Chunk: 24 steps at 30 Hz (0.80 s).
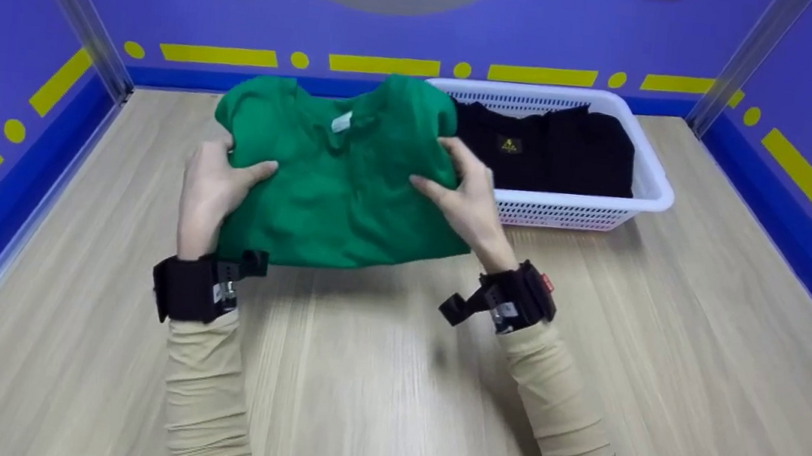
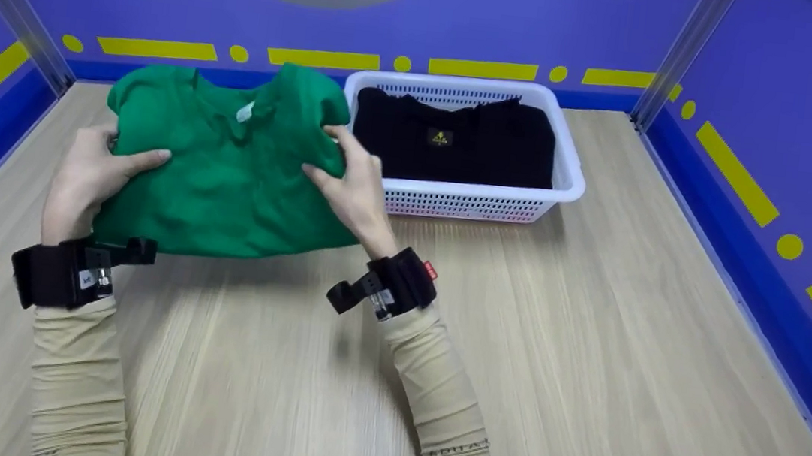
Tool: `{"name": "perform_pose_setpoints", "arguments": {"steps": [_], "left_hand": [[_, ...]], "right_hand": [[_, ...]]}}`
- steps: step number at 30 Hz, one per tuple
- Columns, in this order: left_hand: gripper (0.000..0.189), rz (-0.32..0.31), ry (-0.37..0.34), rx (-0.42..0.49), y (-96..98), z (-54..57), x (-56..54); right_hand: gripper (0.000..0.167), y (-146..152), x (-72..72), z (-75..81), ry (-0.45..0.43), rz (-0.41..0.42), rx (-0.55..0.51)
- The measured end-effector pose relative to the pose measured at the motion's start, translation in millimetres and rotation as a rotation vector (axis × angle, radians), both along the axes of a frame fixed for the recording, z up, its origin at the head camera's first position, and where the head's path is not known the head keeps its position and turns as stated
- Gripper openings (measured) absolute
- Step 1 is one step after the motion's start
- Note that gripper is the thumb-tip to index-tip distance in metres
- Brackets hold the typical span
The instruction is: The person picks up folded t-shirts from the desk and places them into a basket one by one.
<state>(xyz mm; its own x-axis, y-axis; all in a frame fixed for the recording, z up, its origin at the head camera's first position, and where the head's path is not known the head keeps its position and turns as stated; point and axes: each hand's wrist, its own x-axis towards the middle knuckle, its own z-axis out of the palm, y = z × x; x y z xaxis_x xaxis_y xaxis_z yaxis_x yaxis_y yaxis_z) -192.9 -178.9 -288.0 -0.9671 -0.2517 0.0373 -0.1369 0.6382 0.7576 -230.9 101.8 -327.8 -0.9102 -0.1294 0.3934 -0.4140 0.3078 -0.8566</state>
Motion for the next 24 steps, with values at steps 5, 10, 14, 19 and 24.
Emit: {"name": "perform_pose_setpoints", "arguments": {"steps": [5, 10, 14, 19, 24], "left_hand": [[0.044, -0.033, 0.135, 0.062, 10.7, 5.0, 3.0], [0.038, -0.042, 0.294, 0.116, 21.4, 3.5, 1.5], [0.035, -0.048, 0.402, 0.148, 30.5, 0.7, -1.9], [0.032, -0.071, 0.506, 0.194, 42.2, -1.2, -3.7], [0.031, -0.106, 0.573, 0.238, 52.7, -2.7, -5.1]], "right_hand": [[0.046, 20, 1.4, 14.6, 0.016, -0.005, -0.062], [0.046, 37, 1.9, 22.7, 0.032, 0.004, -0.125], [0.042, 50, 2.2, 26.9, 0.053, 0.014, -0.184], [0.041, 65, 5.0, 32.3, 0.08, -0.005, -0.222], [0.042, 79, 6.5, 35.0, 0.115, -0.019, -0.238]]}}
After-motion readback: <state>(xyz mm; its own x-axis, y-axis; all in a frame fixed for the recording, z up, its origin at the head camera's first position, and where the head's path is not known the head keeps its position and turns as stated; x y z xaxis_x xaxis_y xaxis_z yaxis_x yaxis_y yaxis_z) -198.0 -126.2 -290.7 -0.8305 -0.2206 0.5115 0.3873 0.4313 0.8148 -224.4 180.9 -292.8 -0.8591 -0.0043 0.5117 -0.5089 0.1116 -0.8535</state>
